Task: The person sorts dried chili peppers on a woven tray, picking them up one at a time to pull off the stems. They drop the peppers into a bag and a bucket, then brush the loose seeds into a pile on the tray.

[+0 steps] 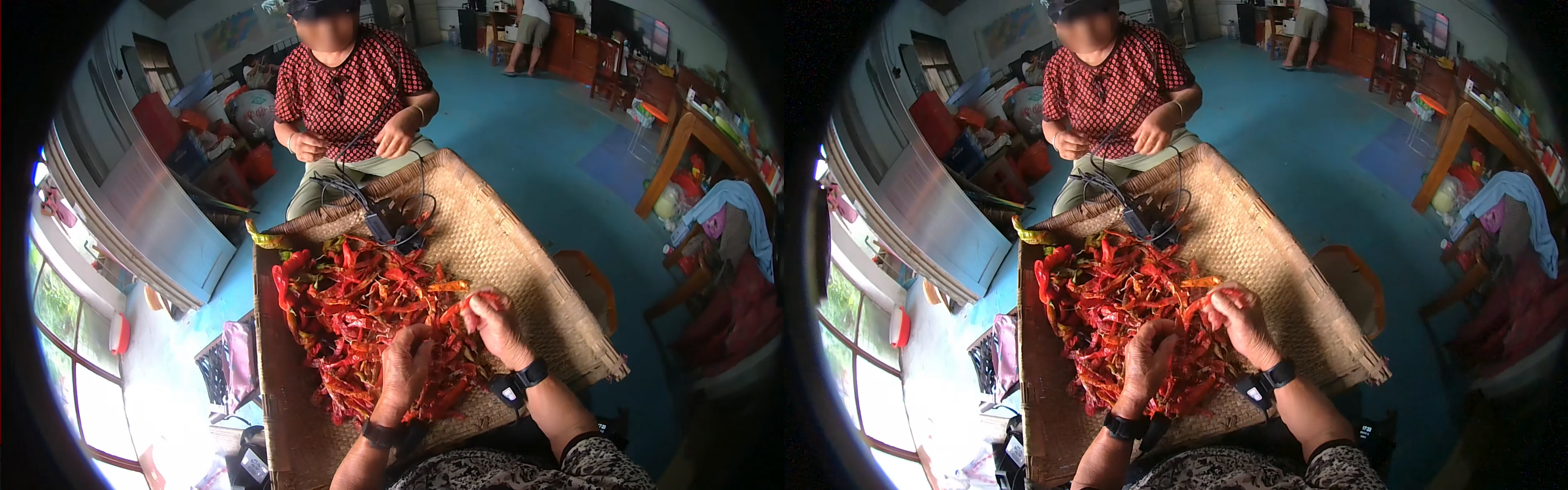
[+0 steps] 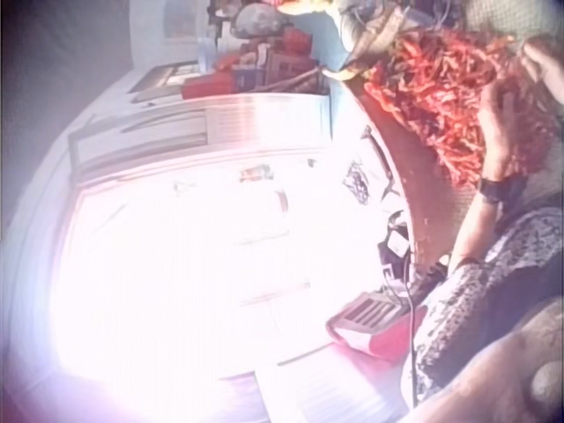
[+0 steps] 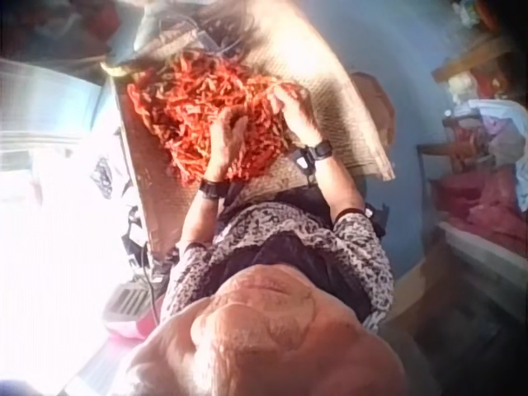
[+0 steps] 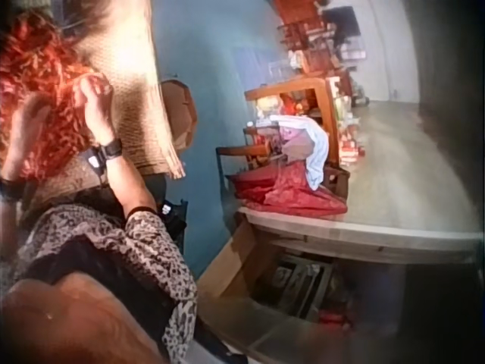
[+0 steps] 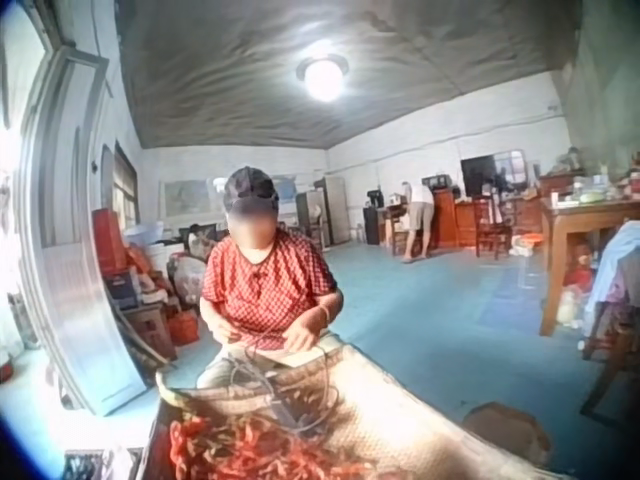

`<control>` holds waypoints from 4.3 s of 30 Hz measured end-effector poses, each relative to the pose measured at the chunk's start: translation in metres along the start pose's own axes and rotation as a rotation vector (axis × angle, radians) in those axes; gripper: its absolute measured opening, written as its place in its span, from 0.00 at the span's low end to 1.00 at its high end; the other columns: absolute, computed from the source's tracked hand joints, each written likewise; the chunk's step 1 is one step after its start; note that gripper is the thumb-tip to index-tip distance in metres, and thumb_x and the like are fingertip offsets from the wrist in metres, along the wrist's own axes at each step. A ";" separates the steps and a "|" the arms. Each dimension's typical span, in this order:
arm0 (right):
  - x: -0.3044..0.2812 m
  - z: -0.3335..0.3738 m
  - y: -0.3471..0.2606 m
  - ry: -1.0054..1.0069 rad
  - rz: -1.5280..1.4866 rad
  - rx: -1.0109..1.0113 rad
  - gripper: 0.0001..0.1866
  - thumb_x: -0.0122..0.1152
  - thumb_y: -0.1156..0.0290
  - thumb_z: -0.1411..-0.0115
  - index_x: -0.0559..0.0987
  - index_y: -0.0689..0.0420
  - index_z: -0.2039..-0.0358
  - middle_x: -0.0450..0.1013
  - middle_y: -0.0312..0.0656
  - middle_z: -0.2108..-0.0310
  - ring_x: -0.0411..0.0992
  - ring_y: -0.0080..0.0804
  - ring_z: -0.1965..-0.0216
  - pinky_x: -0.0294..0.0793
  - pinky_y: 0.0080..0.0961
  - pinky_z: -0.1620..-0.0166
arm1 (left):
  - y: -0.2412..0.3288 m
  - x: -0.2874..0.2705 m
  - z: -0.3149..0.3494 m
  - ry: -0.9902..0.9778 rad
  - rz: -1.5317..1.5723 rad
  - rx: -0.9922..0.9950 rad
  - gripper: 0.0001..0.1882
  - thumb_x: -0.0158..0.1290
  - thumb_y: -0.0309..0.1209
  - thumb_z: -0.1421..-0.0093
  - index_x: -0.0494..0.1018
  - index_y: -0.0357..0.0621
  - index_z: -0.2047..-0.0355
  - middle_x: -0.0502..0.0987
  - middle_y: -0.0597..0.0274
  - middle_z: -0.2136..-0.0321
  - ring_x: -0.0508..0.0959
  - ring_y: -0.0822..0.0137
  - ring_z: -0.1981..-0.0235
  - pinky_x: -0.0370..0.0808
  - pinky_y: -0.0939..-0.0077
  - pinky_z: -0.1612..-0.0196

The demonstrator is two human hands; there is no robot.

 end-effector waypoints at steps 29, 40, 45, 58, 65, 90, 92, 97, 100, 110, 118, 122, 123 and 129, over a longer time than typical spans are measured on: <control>-0.098 -0.002 -0.077 0.358 -0.676 -0.408 0.08 0.60 0.64 0.40 0.75 0.54 0.68 0.74 0.33 0.76 0.69 0.19 0.78 0.69 0.16 0.75 | 0.000 0.000 0.041 -0.159 -0.584 0.154 0.08 0.54 0.30 0.42 0.75 0.40 0.65 0.76 0.53 0.72 0.76 0.53 0.67 0.73 0.62 0.64; -0.111 -0.014 -0.080 0.047 -0.717 -0.377 0.09 0.52 0.64 0.35 0.73 0.56 0.64 0.71 0.33 0.75 0.65 0.19 0.78 0.65 0.19 0.76 | -0.009 -0.020 0.061 -0.098 -0.647 0.406 0.07 0.54 0.27 0.47 0.75 0.39 0.67 0.74 0.56 0.69 0.73 0.55 0.66 0.71 0.64 0.65; -0.137 -0.012 -0.097 0.189 -0.382 -0.312 0.07 0.52 0.69 0.36 0.70 0.58 0.68 0.65 0.31 0.77 0.57 0.19 0.80 0.57 0.17 0.76 | 0.003 -0.016 0.054 -0.025 -0.553 0.465 0.07 0.54 0.24 0.51 0.69 0.41 0.70 0.67 0.59 0.74 0.69 0.58 0.68 0.69 0.66 0.64; -0.185 -0.046 -0.075 0.078 -0.687 -0.067 0.22 0.43 0.57 0.33 0.68 0.66 0.53 0.62 0.35 0.74 0.59 0.24 0.74 0.59 0.22 0.69 | -0.005 -0.051 0.083 0.152 -0.426 0.231 0.34 0.54 0.26 0.49 0.58 0.34 0.41 0.64 0.45 0.48 0.67 0.51 0.51 0.68 0.64 0.47; -0.009 -0.014 -0.011 0.051 0.284 -0.041 0.14 0.52 0.66 0.35 0.73 0.61 0.54 0.63 0.32 0.74 0.58 0.20 0.74 0.60 0.17 0.70 | 0.011 -0.086 0.118 0.180 -0.385 0.219 0.21 0.55 0.25 0.49 0.66 0.35 0.53 0.69 0.52 0.65 0.70 0.54 0.62 0.72 0.64 0.61; 0.051 0.009 0.039 -0.596 1.468 -0.160 0.11 0.52 0.79 0.43 0.74 0.64 0.58 0.67 0.40 0.69 0.66 0.29 0.70 0.69 0.24 0.64 | 0.042 -0.195 0.270 -0.188 0.276 0.057 0.14 0.50 0.32 0.37 0.74 0.31 0.60 0.78 0.47 0.67 0.78 0.52 0.65 0.74 0.64 0.62; 0.049 0.007 0.041 -0.613 1.444 -0.179 0.10 0.53 0.81 0.44 0.74 0.64 0.60 0.68 0.40 0.70 0.66 0.27 0.71 0.69 0.24 0.65 | 0.044 -0.212 0.293 -0.159 0.316 0.044 0.12 0.51 0.30 0.38 0.75 0.29 0.62 0.77 0.46 0.68 0.78 0.53 0.67 0.75 0.64 0.63; 0.047 0.008 0.046 -0.574 1.414 -0.117 0.11 0.54 0.78 0.44 0.75 0.63 0.59 0.68 0.38 0.69 0.65 0.25 0.71 0.68 0.22 0.64 | 0.046 -0.247 0.345 0.018 0.698 0.610 0.14 0.52 0.30 0.38 0.77 0.29 0.72 0.78 0.43 0.72 0.79 0.56 0.73 0.76 0.65 0.72; 0.033 0.005 0.045 -0.522 1.387 -0.117 0.10 0.55 0.77 0.42 0.75 0.63 0.59 0.71 0.37 0.68 0.68 0.24 0.70 0.70 0.21 0.64 | 0.052 -0.282 0.353 0.394 0.749 0.655 0.12 0.51 0.28 0.38 0.72 0.31 0.59 0.77 0.47 0.64 0.78 0.60 0.64 0.75 0.72 0.70; 0.029 0.003 0.044 -0.495 1.292 -0.109 0.10 0.57 0.71 0.39 0.76 0.61 0.58 0.70 0.33 0.71 0.66 0.20 0.69 0.69 0.20 0.64 | 0.003 -0.413 0.344 1.417 -1.066 -0.499 0.51 0.62 0.39 0.55 0.49 0.34 0.35 0.53 0.35 0.37 0.59 0.46 0.38 0.58 0.62 0.39; 0.022 0.007 0.051 -0.492 1.194 -0.052 0.14 0.59 0.64 0.39 0.77 0.61 0.58 0.70 0.32 0.72 0.66 0.19 0.70 0.68 0.19 0.65 | -0.086 -0.599 0.393 1.327 -0.720 -0.754 0.32 0.55 0.45 0.43 0.61 0.36 0.46 0.71 0.53 0.63 0.72 0.60 0.63 0.70 0.66 0.57; 0.011 0.009 0.042 -0.417 1.230 -0.088 0.14 0.59 0.64 0.38 0.77 0.60 0.57 0.71 0.32 0.70 0.67 0.20 0.69 0.69 0.20 0.64 | -0.057 -0.578 0.361 1.406 -0.444 -0.442 0.13 0.48 0.36 0.36 0.67 0.39 0.59 0.67 0.66 0.79 0.65 0.72 0.81 0.66 0.79 0.78; 0.011 0.008 0.043 -0.416 1.224 -0.086 0.14 0.58 0.64 0.38 0.77 0.60 0.57 0.72 0.33 0.70 0.67 0.20 0.69 0.69 0.20 0.64 | -0.050 -0.574 0.360 1.220 -0.584 -0.280 0.13 0.49 0.33 0.37 0.68 0.36 0.57 0.68 0.65 0.77 0.68 0.70 0.78 0.69 0.78 0.75; 0.013 0.006 0.050 -0.423 1.206 -0.065 0.14 0.58 0.65 0.38 0.77 0.60 0.57 0.73 0.34 0.69 0.68 0.21 0.68 0.70 0.21 0.63 | -0.027 -0.563 0.322 1.077 -1.110 -0.436 0.17 0.49 0.21 0.40 0.67 0.33 0.50 0.72 0.55 0.69 0.70 0.67 0.66 0.72 0.72 0.61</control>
Point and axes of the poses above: each hand's wrist, its own z-axis away from the middle knuckle, its own x-axis out of the palm, y = z × x, the point moved 5 cm from there along -z, towards the middle knuckle
